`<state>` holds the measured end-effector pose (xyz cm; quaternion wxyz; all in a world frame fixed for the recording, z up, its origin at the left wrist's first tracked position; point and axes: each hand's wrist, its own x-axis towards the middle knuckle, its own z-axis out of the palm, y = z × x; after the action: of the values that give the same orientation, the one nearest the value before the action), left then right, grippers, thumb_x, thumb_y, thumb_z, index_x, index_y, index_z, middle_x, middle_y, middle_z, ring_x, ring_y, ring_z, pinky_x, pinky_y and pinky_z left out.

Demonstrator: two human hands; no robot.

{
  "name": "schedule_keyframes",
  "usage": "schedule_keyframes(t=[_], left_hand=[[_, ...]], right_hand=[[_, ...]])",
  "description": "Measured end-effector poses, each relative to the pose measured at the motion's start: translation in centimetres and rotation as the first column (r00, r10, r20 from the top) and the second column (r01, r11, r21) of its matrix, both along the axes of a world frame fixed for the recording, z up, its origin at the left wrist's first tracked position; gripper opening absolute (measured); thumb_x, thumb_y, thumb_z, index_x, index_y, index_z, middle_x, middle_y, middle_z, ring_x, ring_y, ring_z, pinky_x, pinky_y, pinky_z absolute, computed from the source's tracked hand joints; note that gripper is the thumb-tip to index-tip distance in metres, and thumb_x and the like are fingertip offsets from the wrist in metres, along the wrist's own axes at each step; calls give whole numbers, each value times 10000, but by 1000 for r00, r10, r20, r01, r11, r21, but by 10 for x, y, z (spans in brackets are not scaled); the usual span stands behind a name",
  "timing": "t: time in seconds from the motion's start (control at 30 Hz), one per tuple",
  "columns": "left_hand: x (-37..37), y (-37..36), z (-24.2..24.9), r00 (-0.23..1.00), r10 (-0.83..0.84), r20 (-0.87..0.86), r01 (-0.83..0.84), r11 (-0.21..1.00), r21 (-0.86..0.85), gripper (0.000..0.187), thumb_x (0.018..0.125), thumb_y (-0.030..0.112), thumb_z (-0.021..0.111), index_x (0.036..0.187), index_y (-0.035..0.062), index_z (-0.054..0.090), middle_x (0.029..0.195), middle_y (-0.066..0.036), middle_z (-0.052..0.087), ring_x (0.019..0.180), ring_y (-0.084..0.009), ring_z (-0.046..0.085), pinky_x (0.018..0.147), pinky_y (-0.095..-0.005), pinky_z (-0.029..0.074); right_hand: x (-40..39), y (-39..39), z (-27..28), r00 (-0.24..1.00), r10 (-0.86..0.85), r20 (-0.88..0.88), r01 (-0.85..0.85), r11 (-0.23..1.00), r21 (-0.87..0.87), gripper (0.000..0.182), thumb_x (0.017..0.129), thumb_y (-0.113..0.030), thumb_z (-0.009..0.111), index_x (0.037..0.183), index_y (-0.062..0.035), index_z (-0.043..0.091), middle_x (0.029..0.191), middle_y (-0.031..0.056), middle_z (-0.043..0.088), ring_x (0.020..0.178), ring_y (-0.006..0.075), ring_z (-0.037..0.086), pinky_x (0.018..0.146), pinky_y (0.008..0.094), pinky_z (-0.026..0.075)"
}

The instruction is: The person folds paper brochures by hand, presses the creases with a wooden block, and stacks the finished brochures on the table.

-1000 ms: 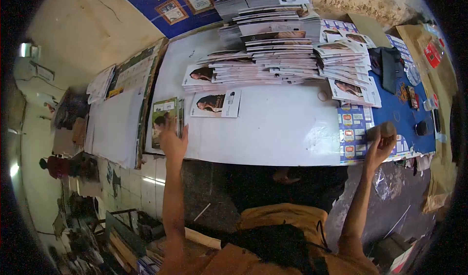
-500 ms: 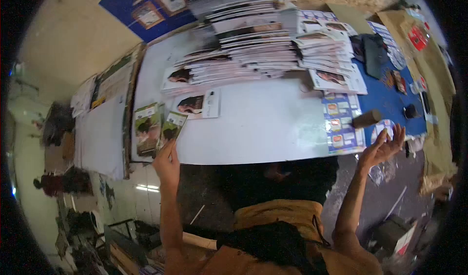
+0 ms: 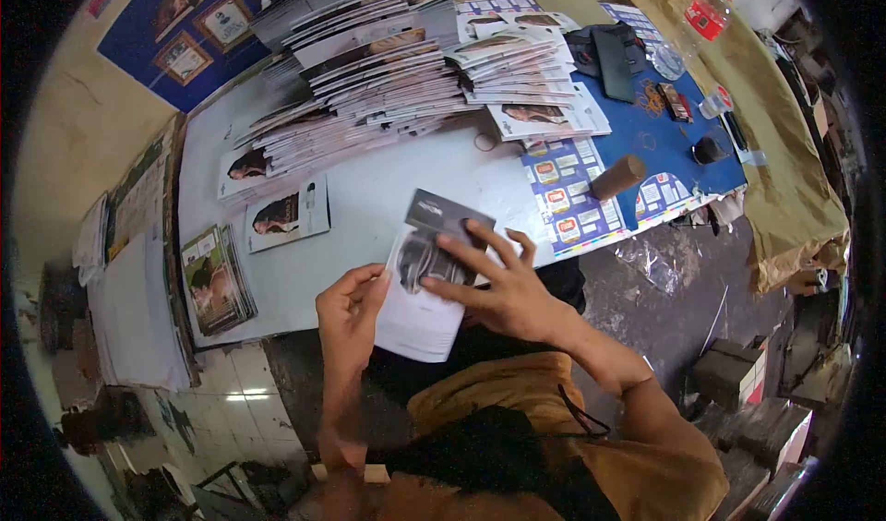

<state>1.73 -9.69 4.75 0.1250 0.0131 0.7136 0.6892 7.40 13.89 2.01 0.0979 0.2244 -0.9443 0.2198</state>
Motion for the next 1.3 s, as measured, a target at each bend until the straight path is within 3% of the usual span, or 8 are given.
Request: schedule_keyframes(t=[0.13,0.17,0.3,0.47,0.67,0.77,1.1,1.3], left_hand=[[4,-10,-24,994,102,39,-108,974,200,202,946,50,664,1093,-86,643,950,-100,699,909,-99,635,787,-233,497],[8,-11,-26,989,150,13,-149,964,219,190,949,46,658,1087,-83,637,961,-98,693,933,-102,631,800,-236,497],[34,10,-23,986,39,-160,-15,988,151,160,966,28,617,1086,-76,607,1058,-121,664,967,-132,629,871,-271,501],[37,25,-40,987,47,-156,10,939,344,400,997,196,565,1304,-51,496,1327,-189,533,1256,-263,511,1090,-433,383],[34,26,-37,902,-92,-422,153,982,114,1049,798,326,835,1531,-20,170,1563,-206,264,1446,-312,294,1192,-486,234],[38,34,-34,978,-101,-183,134,974,183,1158,732,447,858,1550,13,163,1516,-187,338,1397,-323,380,1149,-490,348],[47,31,-45,976,-163,-147,204,921,332,1438,578,418,968,1573,59,-6,1457,-113,301,1348,-286,367,1114,-472,381],[45,32,-42,983,-135,-124,171,918,356,1217,710,385,899,1545,14,97,1436,-148,347,1316,-304,427,1085,-462,420]], right_hand=[[-3,10,-6,988,-153,-29,150,983,-108,749,743,-108,738,1419,-358,533,1589,107,338,1421,311,342,1048,517,254],[-6,11,-9,984,-151,-99,125,966,-228,727,762,-99,754,1444,-193,520,1541,176,388,1371,346,409,1066,491,310],[2,-19,12,930,196,310,103,673,-733,694,866,-168,752,1457,11,434,1461,253,467,1327,368,488,1112,417,381],[7,-50,-9,968,-43,249,226,591,-774,371,892,-35,679,1254,34,629,1234,220,662,1078,318,692,903,342,550],[10,-35,3,920,357,164,-64,547,-834,264,883,-45,673,1139,15,693,1295,204,637,1152,318,659,937,383,546],[9,-33,1,899,412,148,-87,500,-862,329,830,-108,757,1127,13,682,1299,189,626,1178,330,633,979,400,514],[-1,-18,-1,856,450,255,-55,570,-820,456,727,-177,880,1089,-1,665,1151,134,653,1102,272,628,943,380,493],[-4,-16,-8,847,476,234,-20,470,-882,317,831,-122,790,1099,7,679,1105,147,675,1015,229,650,880,348,511]])
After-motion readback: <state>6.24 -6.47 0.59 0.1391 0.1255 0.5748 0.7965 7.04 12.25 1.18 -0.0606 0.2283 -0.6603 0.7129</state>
